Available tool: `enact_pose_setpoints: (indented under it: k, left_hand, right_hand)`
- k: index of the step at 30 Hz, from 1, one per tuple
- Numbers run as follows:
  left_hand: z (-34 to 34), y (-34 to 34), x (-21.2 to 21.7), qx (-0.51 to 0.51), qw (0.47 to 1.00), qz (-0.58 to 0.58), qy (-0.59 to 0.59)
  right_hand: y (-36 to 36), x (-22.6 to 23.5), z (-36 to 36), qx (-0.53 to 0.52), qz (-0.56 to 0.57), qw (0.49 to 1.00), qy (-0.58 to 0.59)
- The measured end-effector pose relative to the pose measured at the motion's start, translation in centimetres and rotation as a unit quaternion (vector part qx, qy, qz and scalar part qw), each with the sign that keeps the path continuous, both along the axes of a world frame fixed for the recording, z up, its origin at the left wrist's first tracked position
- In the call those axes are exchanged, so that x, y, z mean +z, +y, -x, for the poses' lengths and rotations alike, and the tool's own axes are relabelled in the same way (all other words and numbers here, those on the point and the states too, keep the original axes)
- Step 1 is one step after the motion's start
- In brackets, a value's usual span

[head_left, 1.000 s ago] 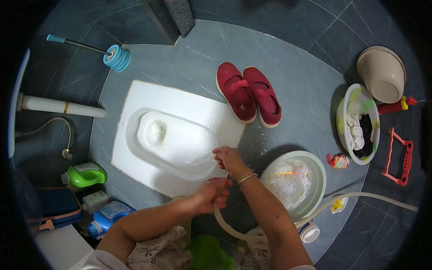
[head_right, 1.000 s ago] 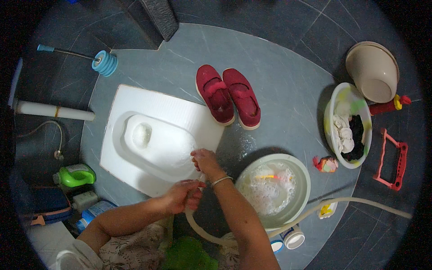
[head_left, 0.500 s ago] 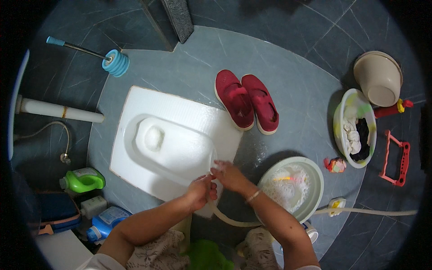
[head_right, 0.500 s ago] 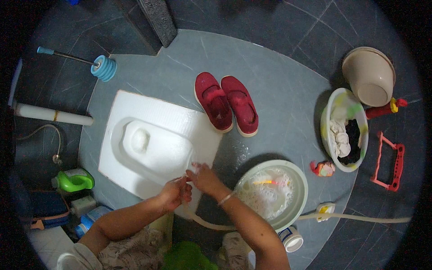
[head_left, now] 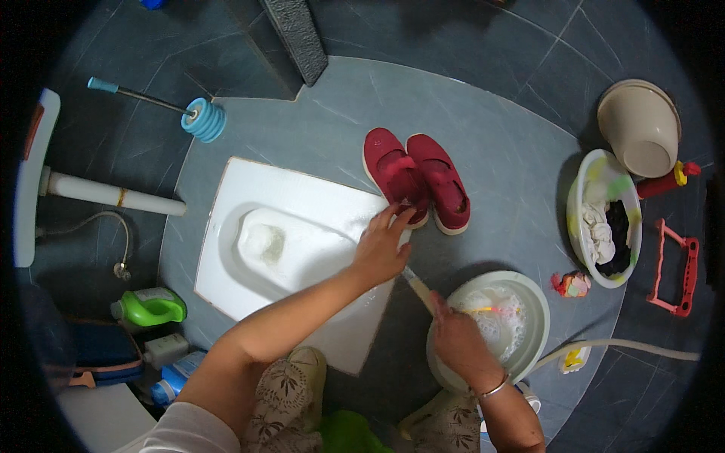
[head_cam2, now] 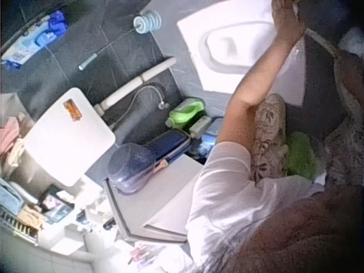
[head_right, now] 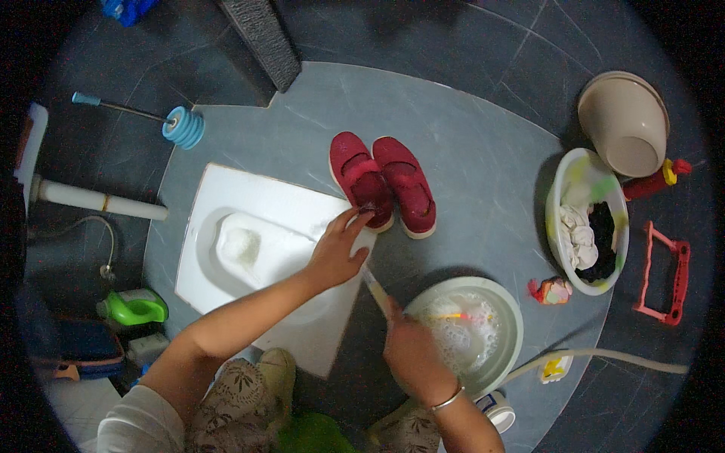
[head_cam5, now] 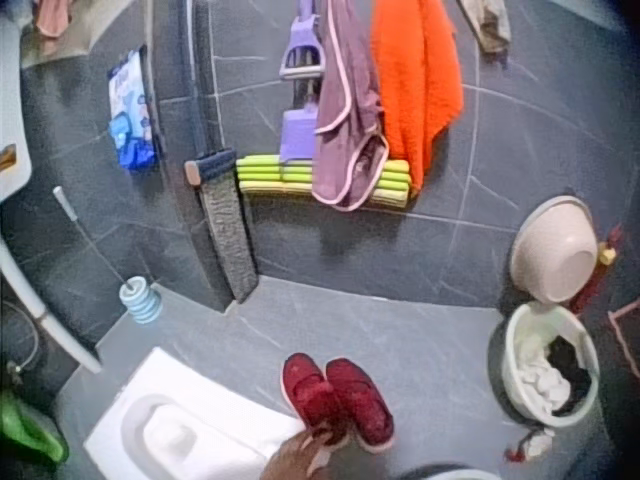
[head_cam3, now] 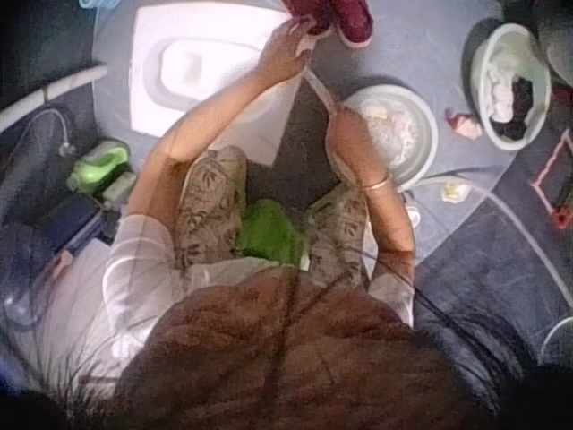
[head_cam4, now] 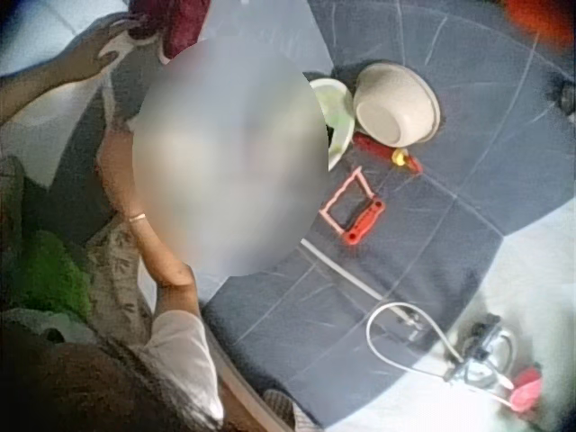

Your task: The person scrubs a pair of red slip-on shoes with a yellow brush and water from a basin, then rinses them with a hose. The shoes are placed on a white tiled surface during cleaning and later carried into a living room.

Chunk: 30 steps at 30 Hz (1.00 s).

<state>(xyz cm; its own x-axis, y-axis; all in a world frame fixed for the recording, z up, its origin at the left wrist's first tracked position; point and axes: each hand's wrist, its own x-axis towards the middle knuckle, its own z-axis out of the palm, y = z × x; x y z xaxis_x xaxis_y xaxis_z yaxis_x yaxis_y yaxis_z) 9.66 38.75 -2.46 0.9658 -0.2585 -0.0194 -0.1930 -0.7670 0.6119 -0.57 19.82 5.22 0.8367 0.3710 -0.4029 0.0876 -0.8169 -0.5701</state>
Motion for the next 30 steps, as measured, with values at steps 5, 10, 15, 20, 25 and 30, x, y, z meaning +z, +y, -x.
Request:
enact_pose_setpoints:
  k: [5,10,15,20,25,30]
  left_hand:
    - [-4.7,-4.4,-0.7,-0.007,0.982,-0.171,0.075]
    - [-6.2,-4.7,-3.0,-0.044,0.98,-0.174,0.084]
    - [-5.7,-5.2,-2.4,-0.064,0.978,-0.165,0.107]
    - [-4.4,-3.7,-3.5,-0.066,0.986,-0.103,0.112]
    - [-1.2,-2.6,-1.3,-0.121,0.975,-0.149,0.112]
    - [1.1,1.5,3.1,-0.225,0.933,-0.23,0.164]
  right_hand:
    - [-3.3,2.5,-2.6,0.02,0.098,0.995,0.023]
    - [-7.1,4.3,-4.5,-0.03,0.194,0.978,-0.066]
    - [-8.2,2.0,-5.6,-0.064,0.172,0.976,-0.118]
    - [-8.3,-0.6,-5.6,-0.067,0.136,0.981,-0.121]
    - [-8.3,-1.0,-5.9,-0.071,0.115,0.985,-0.107]
    - [-7.3,1.1,-6.4,-0.063,0.059,0.99,-0.114]
